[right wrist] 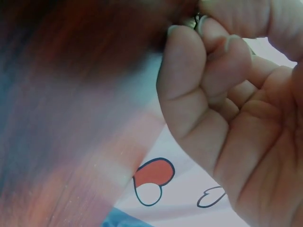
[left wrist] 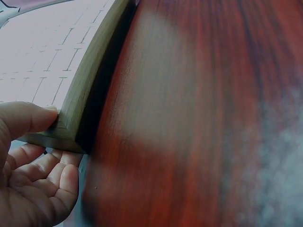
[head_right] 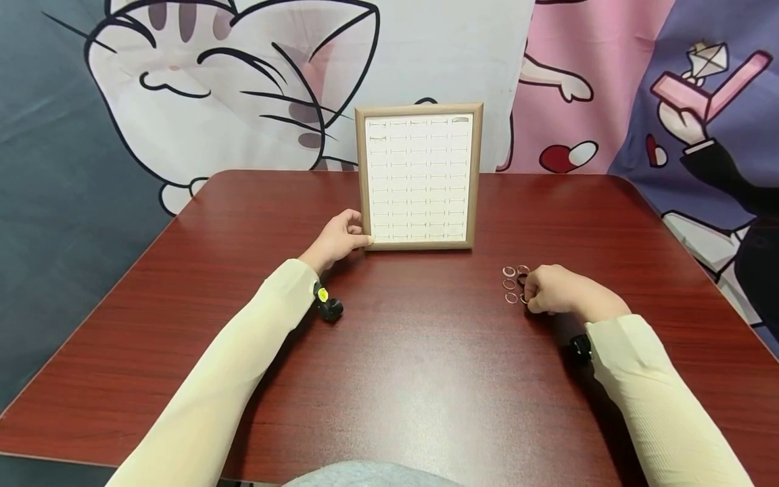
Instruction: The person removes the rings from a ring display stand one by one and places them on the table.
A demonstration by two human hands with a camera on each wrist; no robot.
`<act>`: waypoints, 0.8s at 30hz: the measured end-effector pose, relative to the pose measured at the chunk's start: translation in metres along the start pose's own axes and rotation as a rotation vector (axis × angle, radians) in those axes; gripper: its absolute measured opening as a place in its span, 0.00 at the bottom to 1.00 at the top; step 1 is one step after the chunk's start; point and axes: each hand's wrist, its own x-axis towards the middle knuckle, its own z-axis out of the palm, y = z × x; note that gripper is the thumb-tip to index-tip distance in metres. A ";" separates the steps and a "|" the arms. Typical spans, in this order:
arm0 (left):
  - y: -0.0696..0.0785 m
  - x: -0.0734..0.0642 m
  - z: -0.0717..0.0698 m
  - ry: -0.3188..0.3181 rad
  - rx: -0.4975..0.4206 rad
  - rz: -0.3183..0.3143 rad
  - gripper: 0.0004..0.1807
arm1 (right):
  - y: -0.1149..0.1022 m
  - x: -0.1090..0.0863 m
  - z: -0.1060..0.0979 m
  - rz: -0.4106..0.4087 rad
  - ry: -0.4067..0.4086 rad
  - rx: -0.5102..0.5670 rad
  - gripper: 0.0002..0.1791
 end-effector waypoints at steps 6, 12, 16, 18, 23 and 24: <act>0.000 0.001 -0.001 0.008 0.002 0.006 0.24 | -0.002 -0.001 -0.001 0.001 0.023 -0.018 0.04; -0.002 0.002 0.000 -0.004 0.001 0.007 0.25 | -0.004 -0.003 0.000 -0.011 0.025 -0.029 0.04; -0.003 0.002 0.000 -0.005 -0.006 0.002 0.25 | -0.006 -0.003 -0.002 -0.033 0.023 -0.057 0.03; -0.004 0.001 0.000 -0.004 -0.009 0.001 0.25 | -0.008 -0.003 -0.003 -0.043 0.024 -0.071 0.03; -0.006 0.000 0.001 0.005 -0.019 -0.004 0.25 | -0.017 -0.002 -0.008 -0.069 0.090 -0.148 0.04; -0.007 0.000 0.001 0.010 -0.015 -0.005 0.25 | -0.019 -0.001 -0.009 -0.079 0.113 -0.162 0.04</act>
